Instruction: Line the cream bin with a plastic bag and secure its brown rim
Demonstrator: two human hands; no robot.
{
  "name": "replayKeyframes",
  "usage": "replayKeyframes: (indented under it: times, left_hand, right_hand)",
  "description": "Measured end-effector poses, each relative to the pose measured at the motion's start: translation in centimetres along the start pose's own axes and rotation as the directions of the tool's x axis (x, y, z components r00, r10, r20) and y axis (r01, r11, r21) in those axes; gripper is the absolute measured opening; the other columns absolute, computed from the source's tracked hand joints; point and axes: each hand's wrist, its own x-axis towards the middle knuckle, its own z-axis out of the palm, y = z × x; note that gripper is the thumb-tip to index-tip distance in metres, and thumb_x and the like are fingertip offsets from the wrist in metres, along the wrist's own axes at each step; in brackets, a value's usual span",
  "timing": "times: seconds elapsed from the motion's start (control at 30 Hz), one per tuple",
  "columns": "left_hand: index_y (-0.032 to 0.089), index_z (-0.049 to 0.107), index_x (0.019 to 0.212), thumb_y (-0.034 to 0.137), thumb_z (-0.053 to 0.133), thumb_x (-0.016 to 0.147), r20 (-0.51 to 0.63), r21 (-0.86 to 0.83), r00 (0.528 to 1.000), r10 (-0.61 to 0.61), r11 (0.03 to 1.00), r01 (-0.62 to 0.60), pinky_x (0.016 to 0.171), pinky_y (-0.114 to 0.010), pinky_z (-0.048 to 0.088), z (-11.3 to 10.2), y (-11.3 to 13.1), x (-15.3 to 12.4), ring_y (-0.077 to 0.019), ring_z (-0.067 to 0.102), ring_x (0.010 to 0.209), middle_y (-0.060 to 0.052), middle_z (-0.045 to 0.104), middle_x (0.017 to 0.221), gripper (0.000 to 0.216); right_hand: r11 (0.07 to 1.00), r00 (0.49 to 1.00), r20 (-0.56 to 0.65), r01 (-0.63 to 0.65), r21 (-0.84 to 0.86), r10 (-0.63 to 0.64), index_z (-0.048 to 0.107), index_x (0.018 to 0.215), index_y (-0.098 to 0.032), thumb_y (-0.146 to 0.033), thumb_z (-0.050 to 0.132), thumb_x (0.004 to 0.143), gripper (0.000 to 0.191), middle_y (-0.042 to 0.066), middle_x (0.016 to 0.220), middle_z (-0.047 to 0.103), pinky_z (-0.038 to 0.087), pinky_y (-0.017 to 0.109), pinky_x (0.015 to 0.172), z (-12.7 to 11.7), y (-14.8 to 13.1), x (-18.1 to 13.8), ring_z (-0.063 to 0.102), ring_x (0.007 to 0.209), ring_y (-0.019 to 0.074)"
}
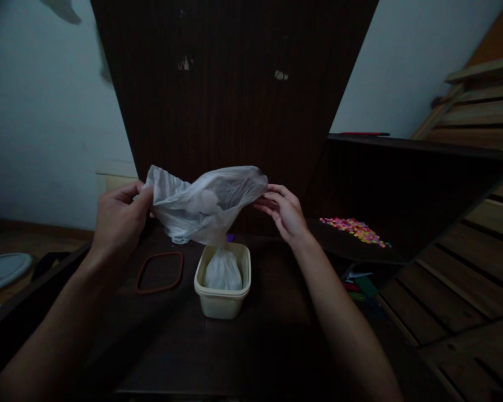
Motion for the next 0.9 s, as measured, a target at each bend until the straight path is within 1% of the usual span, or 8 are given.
replayKeyframes:
  times: [0.13,0.27,0.33,0.47,0.63,0.73,0.8,0.9]
  left_hand:
    - [0.019,0.056,0.06,0.033,0.068,0.083,0.108,-0.282,0.99,-0.091,0.952,0.118,0.041,-0.018,0.039,1.2,1.0,0.4,-0.0082,0.047,0.045,0.004,0.053,0.055,0.029]
    - [0.019,0.058,0.076,0.033,0.072,0.081,0.307,-0.506,0.931,-0.197,0.795,0.335,0.052,-0.025,0.057,2.9,2.2,0.3,-0.0159,0.066,0.053,0.002,0.063,0.06,0.02]
    - [0.019,0.056,0.081,0.032,0.073,0.081,0.372,-0.548,0.907,-0.195,0.743,0.384,0.066,-0.033,0.064,3.6,2.7,0.1,-0.0234,0.076,0.07,-0.001,0.069,0.067,0.022]
    - [0.018,0.056,0.084,0.032,0.076,0.082,0.377,-0.608,0.916,-0.139,0.708,0.358,0.079,-0.038,0.064,3.6,3.1,-0.2,-0.0284,0.078,0.091,-0.008,0.077,0.087,0.025]
    - [0.019,0.059,0.073,0.021,0.075,0.083,0.251,-0.589,0.966,-0.061,0.783,0.202,0.07,-0.028,0.06,1.9,3.0,-0.8,-0.0167,0.072,0.079,0.0,0.074,0.083,0.02]
    - [0.021,0.067,0.072,0.024,0.077,0.084,0.203,-0.528,0.974,0.102,0.849,0.021,0.066,-0.025,0.054,0.7,2.8,-1.4,-0.0122,0.062,0.071,0.001,0.067,0.078,0.016]
    - [0.022,0.074,0.083,0.027,0.08,0.079,0.199,-0.527,0.945,0.258,0.841,-0.118,0.075,-0.029,0.054,0.2,2.3,-1.5,-0.017,0.063,0.086,-0.002,0.068,0.093,0.009]
    - [0.025,0.073,0.114,0.024,0.084,0.07,0.25,-0.477,0.887,0.388,0.847,-0.236,0.098,-0.034,0.05,0.3,0.8,-1.1,-0.0282,0.055,0.126,-0.005,0.062,0.13,0.046]
  right_hand:
    - [0.93,0.947,0.153,0.309,-0.2,-0.282,0.062,0.095,-0.024,-0.022,0.078,0.065,0.034,-0.001,0.094,0.063,0.056,0.029,0.07,0.7,0.4,-1.9,0.063,0.079,0.0153]
    - [0.761,0.706,0.629,0.59,-0.268,-0.325,0.059,0.119,-0.025,-0.016,0.069,0.072,0.049,0.007,0.118,0.059,0.052,0.03,0.067,1.9,0.0,-4.6,0.061,0.086,0.0179]
    - [0.647,0.645,0.723,0.666,-0.371,-0.249,0.06,0.115,-0.022,-0.014,0.067,0.074,0.043,0.008,0.113,0.062,0.05,0.031,0.067,2.4,-0.2,-5.3,0.06,0.083,0.0187]
    - [0.595,0.743,0.629,0.619,-0.513,-0.231,0.063,0.088,-0.02,-0.019,0.06,0.086,0.004,0.002,0.079,0.063,0.046,0.032,0.068,2.2,-0.4,-4.7,0.057,0.072,0.0182]
    - [0.744,0.832,0.469,0.51,-0.432,-0.298,0.068,0.077,-0.02,-0.022,0.058,0.086,0.014,0.002,0.08,0.067,0.045,0.033,0.077,0.0,-0.2,-1.9,0.061,0.08,0.0193]
    - [0.842,0.878,0.376,0.425,-0.331,-0.296,0.065,0.064,-0.021,-0.025,0.062,0.079,0.016,0.002,0.076,0.067,0.045,0.033,0.077,-1.0,0.3,-0.4,0.06,0.078,0.0193]
    - [0.915,0.915,0.326,0.324,-0.241,-0.238,0.061,0.058,-0.021,-0.025,0.062,0.073,0.015,0.002,0.07,0.064,0.046,0.033,0.073,-1.2,0.6,0.3,0.058,0.072,0.0186]
    - [0.979,0.94,0.306,0.185,-0.092,-0.149,0.055,0.055,-0.023,-0.024,0.06,0.067,0.013,0.001,0.063,0.058,0.047,0.032,0.065,-0.8,0.7,0.8,0.053,0.062,0.0173]
